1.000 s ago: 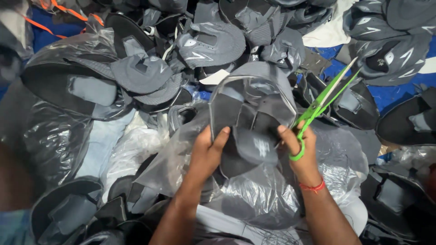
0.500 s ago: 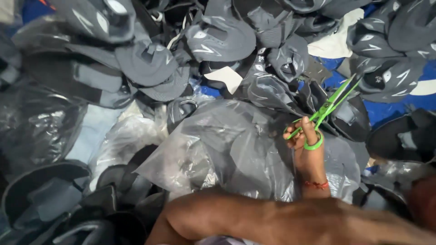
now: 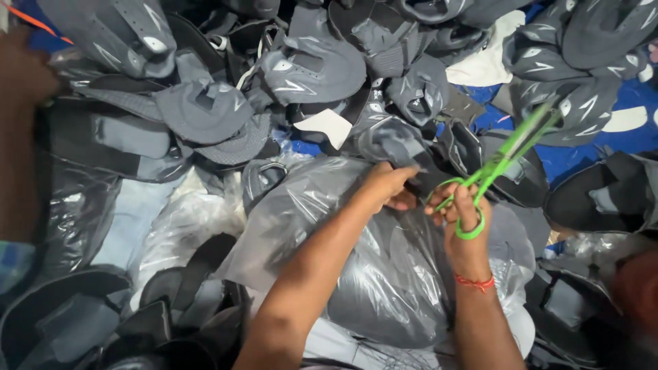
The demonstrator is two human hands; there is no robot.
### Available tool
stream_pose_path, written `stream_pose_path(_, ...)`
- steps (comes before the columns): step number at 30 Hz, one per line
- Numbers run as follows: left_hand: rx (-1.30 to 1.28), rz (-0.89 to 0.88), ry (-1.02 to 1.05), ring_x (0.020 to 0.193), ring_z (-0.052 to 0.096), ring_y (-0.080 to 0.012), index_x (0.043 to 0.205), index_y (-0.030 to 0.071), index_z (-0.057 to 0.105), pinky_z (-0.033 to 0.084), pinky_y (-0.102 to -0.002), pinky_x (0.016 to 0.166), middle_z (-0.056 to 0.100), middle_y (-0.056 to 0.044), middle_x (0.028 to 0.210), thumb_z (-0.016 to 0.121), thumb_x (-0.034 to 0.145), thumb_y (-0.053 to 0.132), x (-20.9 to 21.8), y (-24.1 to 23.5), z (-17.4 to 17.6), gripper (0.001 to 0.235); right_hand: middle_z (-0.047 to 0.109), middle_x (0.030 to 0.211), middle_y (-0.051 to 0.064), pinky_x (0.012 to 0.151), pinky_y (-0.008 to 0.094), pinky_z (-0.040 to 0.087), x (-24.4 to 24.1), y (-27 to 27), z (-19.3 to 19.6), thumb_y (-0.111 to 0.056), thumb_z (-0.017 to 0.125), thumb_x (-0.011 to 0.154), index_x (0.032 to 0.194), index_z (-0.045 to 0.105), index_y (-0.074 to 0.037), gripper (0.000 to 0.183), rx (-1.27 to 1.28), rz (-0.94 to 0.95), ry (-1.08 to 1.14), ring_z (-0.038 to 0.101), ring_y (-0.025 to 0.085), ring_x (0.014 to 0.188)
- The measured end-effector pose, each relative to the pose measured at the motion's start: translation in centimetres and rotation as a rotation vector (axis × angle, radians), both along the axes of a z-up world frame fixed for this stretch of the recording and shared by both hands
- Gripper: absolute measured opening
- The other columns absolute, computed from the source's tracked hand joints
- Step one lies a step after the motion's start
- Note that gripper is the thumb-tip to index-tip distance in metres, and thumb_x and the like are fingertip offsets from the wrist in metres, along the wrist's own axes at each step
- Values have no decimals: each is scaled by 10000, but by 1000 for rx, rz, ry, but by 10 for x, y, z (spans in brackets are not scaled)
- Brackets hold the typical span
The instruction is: The person trims excess material and threads from shoe uppers using scissors.
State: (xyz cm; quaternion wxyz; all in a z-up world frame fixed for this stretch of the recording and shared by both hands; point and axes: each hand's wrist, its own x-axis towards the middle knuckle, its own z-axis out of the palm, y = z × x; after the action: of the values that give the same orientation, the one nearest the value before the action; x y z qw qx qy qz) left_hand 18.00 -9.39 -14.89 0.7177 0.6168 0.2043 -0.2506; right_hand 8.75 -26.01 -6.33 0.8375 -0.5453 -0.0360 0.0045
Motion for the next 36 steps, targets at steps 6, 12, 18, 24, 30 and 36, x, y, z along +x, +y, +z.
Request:
stream_pose_path(6, 837, 260, -870, 944, 738, -400, 1265, 9, 653, 580, -454, 802, 741, -261, 1060, 690, 914, 191, -6, 52, -2, 397, 654, 955, 121, 694, 276, 485, -7, -1, 16, -206, 650, 1070, 1023, 576, -10, 215, -317, -69, -242, 631, 163, 808)
stream_pose_path(12, 653, 445, -1033, 1122, 696, -291, 1379, -38, 578, 516, -393, 982, 705, -180, 1286, 635, 1015, 75, -2, 110, 61, 386, 617, 1008, 106, 718, 294, 545, -12, 6, 43, -154, 649, 1073, 1035, 522, -23, 187, -327, -383, -429, 672, 180, 923)
stream_pose_path(18, -403, 486, -909, 1056, 675, -192, 1353, -81, 523, 538, -339, 976, 685, -105, 1207, 503, 1054, -40, -41, 147, 175, 302, 661, 846, 98, 629, 284, 524, -7, -5, 11, -426, 625, 1031, 1036, 605, -53, 374, 149, 359, -162, 661, 183, 744)
stream_pose_path(24, 65, 527, -1085, 1119, 640, -134, 1451, -45, 532, 507, -285, 1011, 671, -97, 1289, 486, 1100, -17, -65, 146, 168, 355, 669, 860, 57, 598, 260, 526, -20, 14, 1, -559, 599, 968, 1065, 606, -43, 525, -251, 801, -148, 665, 124, 745)
stream_pose_path(30, 584, 408, -1095, 1181, 628, -172, 1467, -36, 539, 485, -286, 1053, 680, -136, 1346, 473, 1121, 35, -102, 129, 183, 359, 698, 817, 45, 501, 241, 556, -14, 30, -3, -633, 431, 995, 926, 651, -39, 637, -426, 929, 210, 716, 131, 728)
stream_pose_path(36, 718, 324, -1113, 1154, 702, -210, 1393, -38, 588, 530, -315, 1010, 717, -179, 1291, 492, 1089, 55, -130, 105, 196, 333, 673, 901, 28, 497, 243, 554, -12, 30, 2, -646, 410, 969, 981, 639, -59, 630, -338, 897, 143, 698, 109, 800)
